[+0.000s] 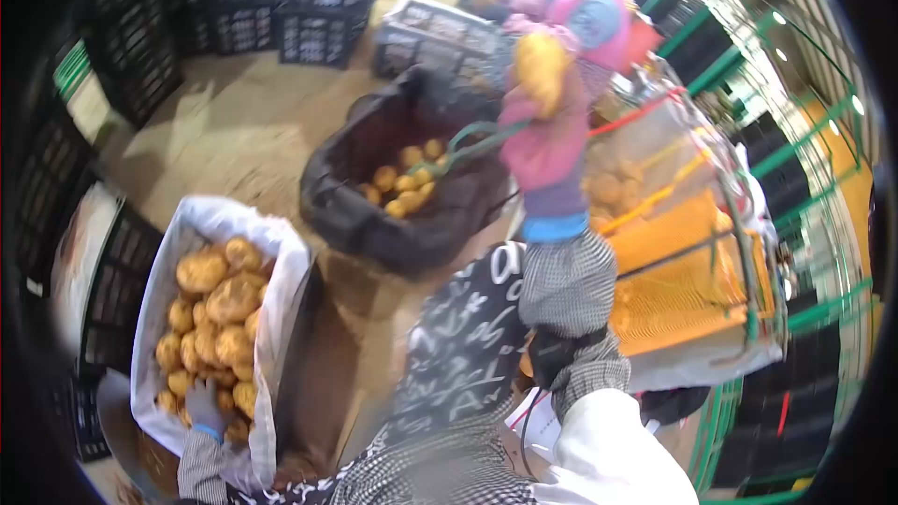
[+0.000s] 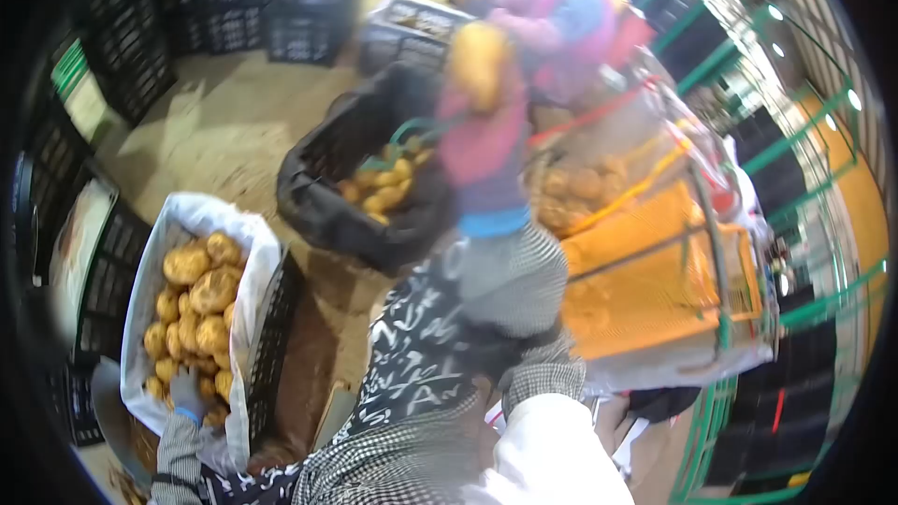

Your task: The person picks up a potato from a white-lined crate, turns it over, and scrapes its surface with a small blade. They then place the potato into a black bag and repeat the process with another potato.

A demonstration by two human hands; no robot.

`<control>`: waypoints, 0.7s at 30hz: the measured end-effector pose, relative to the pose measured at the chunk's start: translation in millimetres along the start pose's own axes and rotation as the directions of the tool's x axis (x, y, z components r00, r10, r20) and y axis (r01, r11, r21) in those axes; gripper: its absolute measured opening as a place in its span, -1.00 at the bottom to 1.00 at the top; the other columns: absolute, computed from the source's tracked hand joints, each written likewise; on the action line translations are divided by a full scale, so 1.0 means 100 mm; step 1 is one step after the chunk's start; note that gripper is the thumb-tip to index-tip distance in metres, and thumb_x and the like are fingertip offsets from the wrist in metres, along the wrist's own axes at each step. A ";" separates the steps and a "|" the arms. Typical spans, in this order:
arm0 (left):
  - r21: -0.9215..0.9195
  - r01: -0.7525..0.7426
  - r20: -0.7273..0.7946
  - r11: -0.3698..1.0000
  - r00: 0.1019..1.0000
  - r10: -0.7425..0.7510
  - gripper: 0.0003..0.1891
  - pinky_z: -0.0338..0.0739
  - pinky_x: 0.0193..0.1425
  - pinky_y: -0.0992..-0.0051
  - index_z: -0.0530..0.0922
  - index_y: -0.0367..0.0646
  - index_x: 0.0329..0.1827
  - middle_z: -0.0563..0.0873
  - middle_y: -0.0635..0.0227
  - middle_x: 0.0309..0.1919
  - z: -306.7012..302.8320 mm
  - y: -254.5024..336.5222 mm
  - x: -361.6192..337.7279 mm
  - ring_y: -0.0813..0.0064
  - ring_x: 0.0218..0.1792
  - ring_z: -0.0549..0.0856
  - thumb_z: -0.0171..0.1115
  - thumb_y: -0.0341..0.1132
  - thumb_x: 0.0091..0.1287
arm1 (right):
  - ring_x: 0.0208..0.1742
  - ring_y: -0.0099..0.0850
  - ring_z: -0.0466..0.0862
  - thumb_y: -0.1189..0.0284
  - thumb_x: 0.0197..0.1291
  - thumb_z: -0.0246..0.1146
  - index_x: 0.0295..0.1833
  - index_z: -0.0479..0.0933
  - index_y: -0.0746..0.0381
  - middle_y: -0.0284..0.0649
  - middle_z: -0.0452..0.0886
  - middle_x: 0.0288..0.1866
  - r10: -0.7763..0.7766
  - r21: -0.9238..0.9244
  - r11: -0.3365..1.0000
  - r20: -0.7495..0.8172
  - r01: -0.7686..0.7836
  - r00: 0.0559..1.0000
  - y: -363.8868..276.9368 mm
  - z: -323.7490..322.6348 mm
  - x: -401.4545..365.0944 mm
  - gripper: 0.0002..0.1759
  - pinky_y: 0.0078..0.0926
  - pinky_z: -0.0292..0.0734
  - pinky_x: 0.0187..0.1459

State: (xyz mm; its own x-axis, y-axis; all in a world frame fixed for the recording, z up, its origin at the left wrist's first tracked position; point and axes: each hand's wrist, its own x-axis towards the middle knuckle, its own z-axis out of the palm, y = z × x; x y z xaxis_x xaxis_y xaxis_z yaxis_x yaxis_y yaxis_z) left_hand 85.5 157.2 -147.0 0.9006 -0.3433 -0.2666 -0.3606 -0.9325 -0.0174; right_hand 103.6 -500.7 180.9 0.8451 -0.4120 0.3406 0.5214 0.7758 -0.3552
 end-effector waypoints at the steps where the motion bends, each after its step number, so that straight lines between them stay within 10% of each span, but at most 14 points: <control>1: 0.040 -0.005 0.050 0.999 0.999 0.003 -0.25 0.51 0.23 0.11 0.53 -0.11 0.12 0.64 -0.01 0.02 -0.19 0.08 -0.06 -0.04 0.04 0.62 0.60 -0.09 -0.21 | -0.24 -0.37 0.67 0.09 0.39 0.24 0.34 0.42 0.24 -0.08 0.60 0.02 -0.072 -0.108 0.991 0.081 0.081 0.994 -0.48 0.11 0.11 -0.42 -0.52 0.62 -0.36; 4: -0.349 0.074 0.084 0.934 0.995 -0.048 -0.21 0.56 0.14 0.11 0.49 -0.16 0.18 0.67 0.02 -0.09 -0.25 -0.07 0.01 -0.04 -0.05 0.66 0.59 -0.10 -0.18 | -0.30 -0.37 0.67 0.10 0.33 0.30 0.21 0.41 0.28 -0.21 0.59 -0.20 -0.485 -0.456 0.765 0.055 0.454 0.873 -1.55 0.73 0.29 -0.45 -0.48 0.66 -0.31; 6: -0.778 0.154 0.076 0.609 0.985 -0.152 -0.29 0.64 -0.06 0.24 0.47 -0.20 0.21 0.70 0.15 -0.15 -0.08 -0.21 0.14 0.17 -0.14 0.73 0.53 -0.04 0.04 | -0.25 -0.39 0.65 0.24 0.29 0.31 0.09 0.51 0.30 -0.22 0.62 -0.14 -0.723 -0.611 0.444 0.189 0.656 0.665 -2.07 0.72 0.48 -0.60 -0.48 0.63 -0.17; 7: -0.888 0.203 0.138 0.412 0.973 -0.184 -0.31 0.66 -0.10 0.30 0.47 -0.22 0.22 0.71 0.20 -0.14 0.16 -0.44 0.18 0.25 -0.14 0.74 0.50 -0.03 0.12 | -0.21 -0.41 0.64 0.29 0.31 0.27 0.07 0.53 0.30 -0.22 0.62 -0.11 -0.628 -0.755 0.321 0.283 0.572 0.725 -2.28 0.64 0.50 -0.66 -0.50 0.61 -0.13; 8: -0.895 0.420 0.384 0.149 0.897 -0.221 -0.40 0.68 -0.16 0.36 0.44 -0.22 0.27 0.70 0.31 -0.12 -0.10 -0.40 0.15 0.30 -0.15 0.75 0.44 -0.11 0.26 | -0.18 -0.44 0.63 0.35 0.34 0.22 0.05 0.56 0.30 -0.22 0.63 -0.07 -0.439 -0.884 -0.152 0.461 0.442 0.771 -2.41 0.45 0.51 -0.71 -0.51 0.59 -0.09; 9: -0.871 0.447 0.450 -0.201 0.892 0.036 -0.40 0.69 -0.04 0.30 0.40 -0.16 0.37 0.69 0.31 -0.04 -0.51 -0.23 0.11 0.29 -0.07 0.73 0.35 -0.06 0.36 | -0.14 -0.46 0.63 0.40 0.36 0.18 0.04 0.58 0.31 -0.23 0.63 -0.03 -0.194 -0.679 -0.621 0.616 0.391 0.763 -2.35 0.30 0.57 -0.75 -0.53 0.57 -0.05; 10: -0.845 0.433 0.414 -0.314 0.901 0.129 -0.41 0.65 0.09 0.22 0.39 -0.06 0.40 0.66 0.30 0.09 -0.80 -0.04 0.08 0.27 0.07 0.69 0.20 0.06 0.42 | -0.10 -0.48 0.62 0.45 0.38 0.13 0.02 0.60 0.31 -0.23 0.64 0.01 0.016 -0.512 -0.709 0.676 0.485 0.737 -2.15 0.09 0.60 -0.77 -0.54 0.55 -0.01; 12: -0.775 0.388 0.328 -0.500 0.922 0.207 -0.36 0.55 0.31 0.10 0.35 0.05 0.47 0.56 0.28 0.30 -1.32 0.35 -0.04 0.24 0.29 0.59 0.06 0.21 0.46 | -0.05 -0.42 0.65 0.50 0.35 0.11 0.10 0.61 0.34 -0.15 0.63 0.11 -0.320 -0.851 -0.037 0.507 0.524 0.800 -0.72 0.23 0.35 -0.71 -0.49 0.56 0.07; 13: -0.737 0.364 0.297 -0.569 0.931 0.211 -0.32 0.49 0.39 0.07 0.31 0.07 0.50 0.49 0.27 0.40 -1.62 0.56 -0.10 0.22 0.36 0.53 0.07 0.24 0.44 | -0.05 -0.45 0.65 0.47 0.37 0.11 0.16 0.60 0.33 -0.14 0.62 0.14 -0.359 -0.791 0.540 0.093 0.288 0.929 0.03 0.43 0.07 -0.67 -0.51 0.56 0.07; 15: -0.739 0.317 0.250 -0.594 0.948 0.196 -0.31 0.50 0.38 0.03 0.30 0.06 0.50 0.52 0.25 0.38 -1.77 0.75 -0.18 0.15 0.36 0.54 0.10 0.24 0.43 | -0.09 -0.49 0.68 0.36 0.42 0.11 0.23 0.55 0.34 -0.14 0.60 0.16 0.195 -0.959 0.046 0.284 0.280 0.939 0.83 0.20 -0.34 -0.61 -0.52 0.62 -0.04; 18: -0.691 0.251 0.189 -0.678 0.968 0.165 -0.30 0.58 0.31 0.02 0.26 -0.01 0.52 0.51 0.17 0.37 -2.03 1.14 -0.35 0.12 0.34 0.56 0.01 0.24 0.47 | -0.25 -0.56 0.68 0.34 0.46 0.12 0.31 0.48 0.36 -0.17 0.61 0.12 0.687 -0.901 0.228 -0.119 -0.369 0.717 1.98 0.50 -1.25 -0.57 -0.61 0.63 -0.27; 21: -0.732 0.099 0.080 -0.674 0.995 0.059 -0.29 0.58 0.31 0.14 0.21 -0.06 0.54 0.50 0.18 0.34 -2.02 1.43 -0.45 0.25 0.33 0.56 0.05 0.18 0.49 | -0.13 -0.46 0.70 0.40 0.25 0.39 0.40 0.39 0.35 -0.17 0.62 0.13 0.900 -0.836 0.149 -0.106 -0.528 0.422 2.44 0.35 -1.88 -0.36 -0.55 0.63 -0.09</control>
State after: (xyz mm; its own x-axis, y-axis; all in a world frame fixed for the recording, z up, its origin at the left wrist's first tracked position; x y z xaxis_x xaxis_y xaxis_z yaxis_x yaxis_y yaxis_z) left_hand 42.9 16.8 56.7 0.8552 -0.3877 -0.3438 0.5101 0.5125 0.6908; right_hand 68.3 -216.9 60.7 0.8387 0.4739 -0.2685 -0.2702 -0.0661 -0.9605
